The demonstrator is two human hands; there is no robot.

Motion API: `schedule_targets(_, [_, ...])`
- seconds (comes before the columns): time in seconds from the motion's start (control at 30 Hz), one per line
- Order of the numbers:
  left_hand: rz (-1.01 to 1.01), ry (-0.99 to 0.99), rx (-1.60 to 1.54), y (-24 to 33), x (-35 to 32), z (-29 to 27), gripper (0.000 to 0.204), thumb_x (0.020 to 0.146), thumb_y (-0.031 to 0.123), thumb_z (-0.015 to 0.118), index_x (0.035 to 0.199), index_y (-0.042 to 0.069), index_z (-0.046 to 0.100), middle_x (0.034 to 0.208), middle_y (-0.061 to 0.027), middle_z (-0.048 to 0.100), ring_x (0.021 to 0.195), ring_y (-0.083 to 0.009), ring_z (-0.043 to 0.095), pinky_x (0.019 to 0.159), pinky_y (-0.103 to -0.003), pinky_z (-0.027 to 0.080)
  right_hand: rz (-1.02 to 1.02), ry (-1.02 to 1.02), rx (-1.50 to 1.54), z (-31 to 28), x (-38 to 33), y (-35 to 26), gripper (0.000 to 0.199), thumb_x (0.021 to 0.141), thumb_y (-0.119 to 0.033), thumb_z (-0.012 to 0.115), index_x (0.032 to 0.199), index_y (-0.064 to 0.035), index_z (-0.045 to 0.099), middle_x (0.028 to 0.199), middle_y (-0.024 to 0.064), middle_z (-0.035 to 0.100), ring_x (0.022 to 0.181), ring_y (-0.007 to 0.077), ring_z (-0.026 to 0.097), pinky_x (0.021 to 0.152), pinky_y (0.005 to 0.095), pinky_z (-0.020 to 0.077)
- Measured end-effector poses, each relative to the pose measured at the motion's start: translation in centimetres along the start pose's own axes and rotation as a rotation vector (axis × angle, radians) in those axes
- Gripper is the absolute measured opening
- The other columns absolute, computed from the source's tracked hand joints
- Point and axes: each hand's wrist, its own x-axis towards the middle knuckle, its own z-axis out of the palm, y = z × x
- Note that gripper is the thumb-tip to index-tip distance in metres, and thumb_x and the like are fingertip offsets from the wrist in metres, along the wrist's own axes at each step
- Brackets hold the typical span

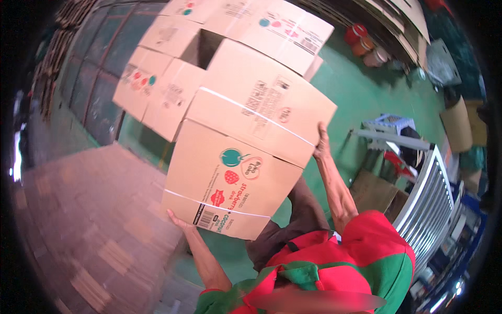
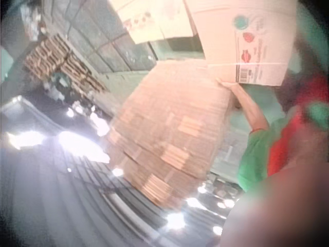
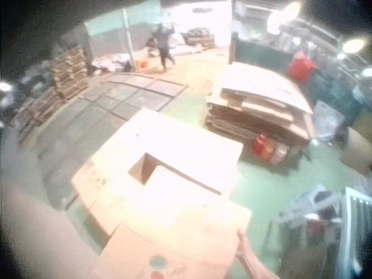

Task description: The person repeatedly picks up sealed cardboard boxes from a metal roller conveyor and stacks them on the floor. The person lifts each box with both hands, turns, and places it onto a growing stack, repeating this cycle throughout the clip.

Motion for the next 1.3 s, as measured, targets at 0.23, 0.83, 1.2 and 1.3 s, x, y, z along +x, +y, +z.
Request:
schedule_targets(0.23, [-0.038,0.123,0.241,-1.8,0.1,-1.6,0.075,0.099,0.061,0.037,0.149,0.005,0.035,0.148,-0.0145,0.042,0.133,-0.0319,0.044,0.11,-0.048,0.037,-0.032,0.085,-0.109,-3.0,1.3,3.0,0.073,0.089,-0.049,0.068,0.141,-0.0032,0.044,0.136,0.0137,0.056,0.121,0.0264,0.057,0.103,0.043,0.0487])
schedule_targets(0.83, [-0.197,0.191,0.282,-1.8,3.2,1.5,0.075,0.098,0.061,0.04,0.149,0.007,0.035,0.146,-0.0128,0.045,0.131,-0.0316,0.047,0.109,-0.046,0.041,0.0,0.278,-0.206,-1.0,3.4,2.9,0.079,0.088,-0.057,0.063,0.141,-0.0022,0.043,0.136,0.0166,0.054,0.123,0.0305,0.055,0.104,0.044,0.046])
schedule_targets(1.2, [-0.2,0.434,0.347,-1.3,2.7,2.2,0.079,0.096,0.063,0.042,0.151,0.006,0.033,0.153,-0.0138,0.037,0.136,-0.0322,0.041,0.113,-0.046,0.035,-0.154,0.287,-0.588,-1.6,3.5,3.1,0.096,0.091,-0.079,0.026,0.154,-0.0073,0.025,0.156,0.0148,0.033,0.139,0.0335,0.037,0.115,0.0446,0.0321])
schedule_targets(1.3, [-0.188,0.332,0.313,-1.7,3.0,1.4,0.084,0.095,0.066,0.042,0.152,0.005,0.03,0.154,-0.0149,0.036,0.139,-0.0321,0.037,0.114,-0.045,0.033,-0.134,0.319,-0.547,-2.0,4.3,3.0,0.094,0.092,-0.078,0.023,0.155,-0.0086,0.024,0.157,0.0139,0.032,0.14,0.0338,0.036,0.117,0.0446,0.0311])
